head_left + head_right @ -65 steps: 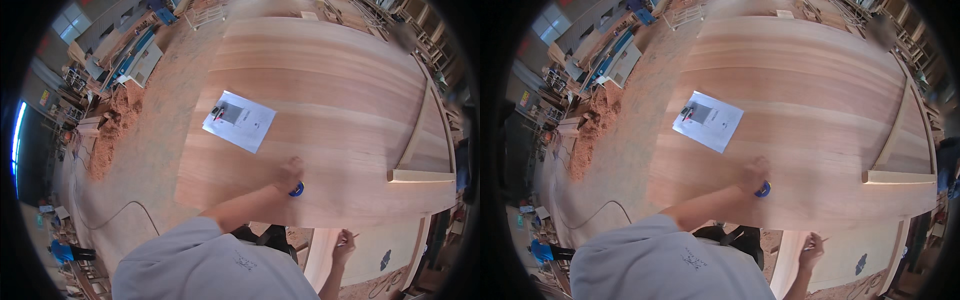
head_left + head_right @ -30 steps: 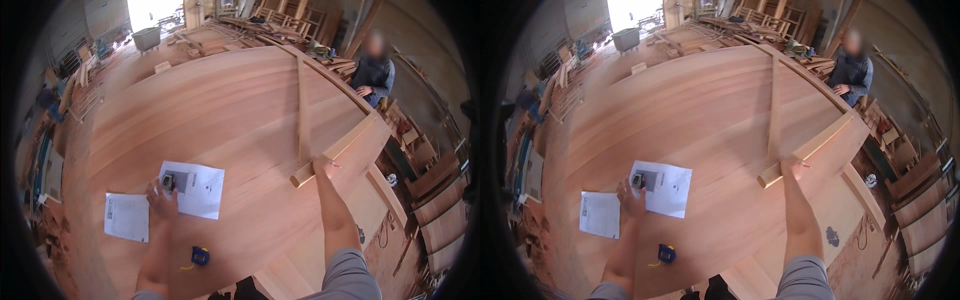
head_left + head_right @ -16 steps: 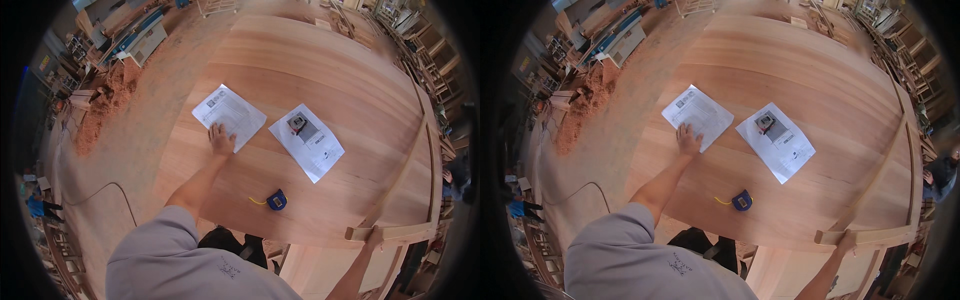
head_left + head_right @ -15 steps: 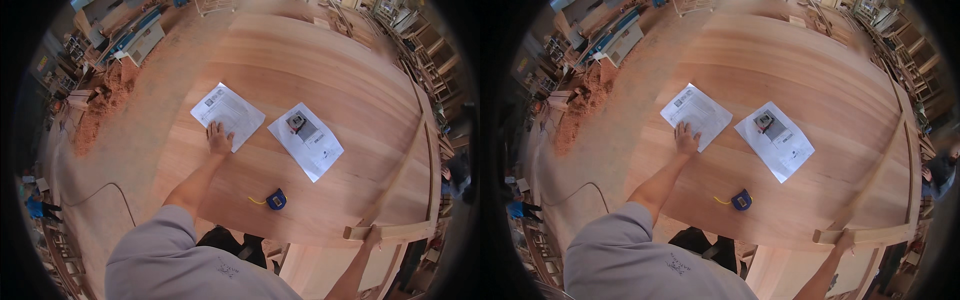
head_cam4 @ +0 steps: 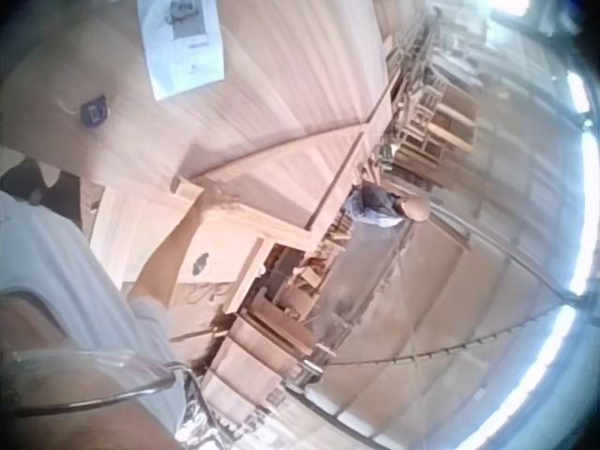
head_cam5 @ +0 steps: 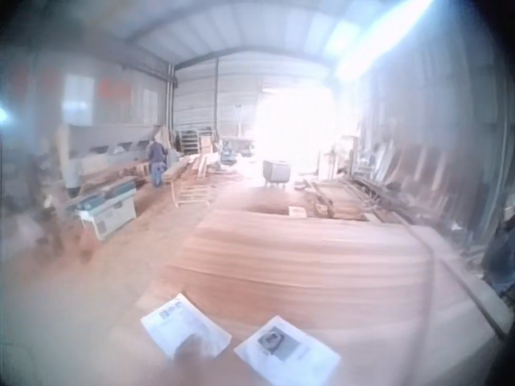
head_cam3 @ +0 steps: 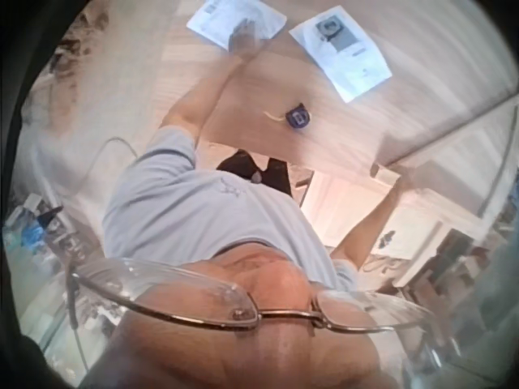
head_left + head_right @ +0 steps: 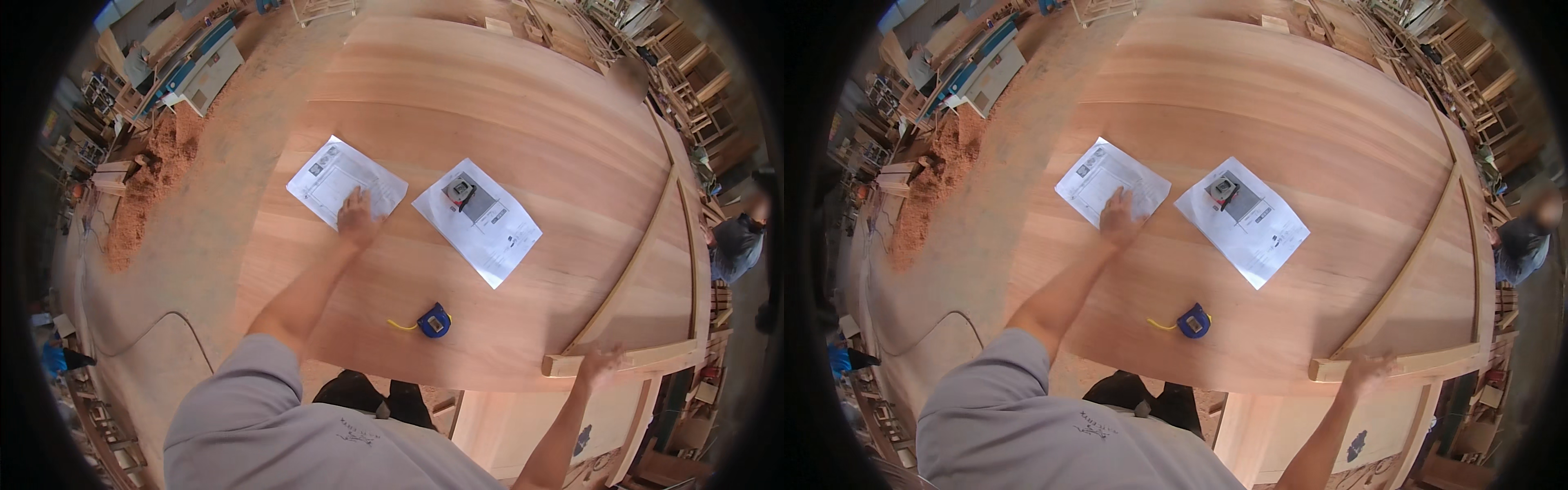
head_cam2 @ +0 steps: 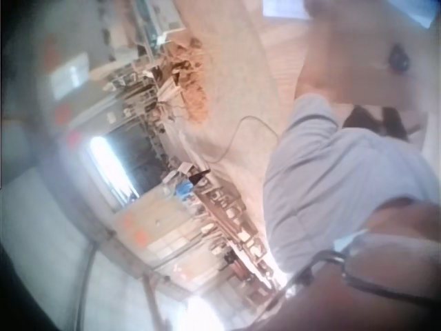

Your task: The person measures a large sheet of plywood using a flexible metal ruler and a pencil, marking measurements along the edges. They also handle printed papers and a wooden frame, positioning the frame on the plywood.

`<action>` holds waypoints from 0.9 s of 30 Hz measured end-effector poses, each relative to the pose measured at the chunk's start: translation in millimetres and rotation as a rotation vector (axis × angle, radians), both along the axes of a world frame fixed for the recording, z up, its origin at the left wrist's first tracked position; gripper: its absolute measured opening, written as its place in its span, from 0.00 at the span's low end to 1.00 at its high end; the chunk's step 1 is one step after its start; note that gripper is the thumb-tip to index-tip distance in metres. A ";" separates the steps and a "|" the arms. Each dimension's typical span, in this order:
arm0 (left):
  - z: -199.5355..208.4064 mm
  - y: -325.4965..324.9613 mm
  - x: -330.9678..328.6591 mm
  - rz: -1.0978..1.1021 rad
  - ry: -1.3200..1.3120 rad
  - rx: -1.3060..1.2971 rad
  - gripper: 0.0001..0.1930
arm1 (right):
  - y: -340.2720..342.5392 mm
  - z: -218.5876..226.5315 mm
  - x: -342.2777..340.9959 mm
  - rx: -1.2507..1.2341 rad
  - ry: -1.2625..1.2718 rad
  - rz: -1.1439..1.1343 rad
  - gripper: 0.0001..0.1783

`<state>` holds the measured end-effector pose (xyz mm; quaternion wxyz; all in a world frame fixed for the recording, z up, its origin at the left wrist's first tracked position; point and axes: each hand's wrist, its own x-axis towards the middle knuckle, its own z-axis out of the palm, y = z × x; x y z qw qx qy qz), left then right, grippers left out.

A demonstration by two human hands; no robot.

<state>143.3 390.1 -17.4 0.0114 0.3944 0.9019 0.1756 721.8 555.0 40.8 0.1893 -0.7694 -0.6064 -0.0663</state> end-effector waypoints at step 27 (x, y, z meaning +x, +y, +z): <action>57.4 90.5 -165.4 -0.864 -0.351 -0.298 0.05 | 77.1 -42.8 -400.9 -0.395 0.317 0.862 0.35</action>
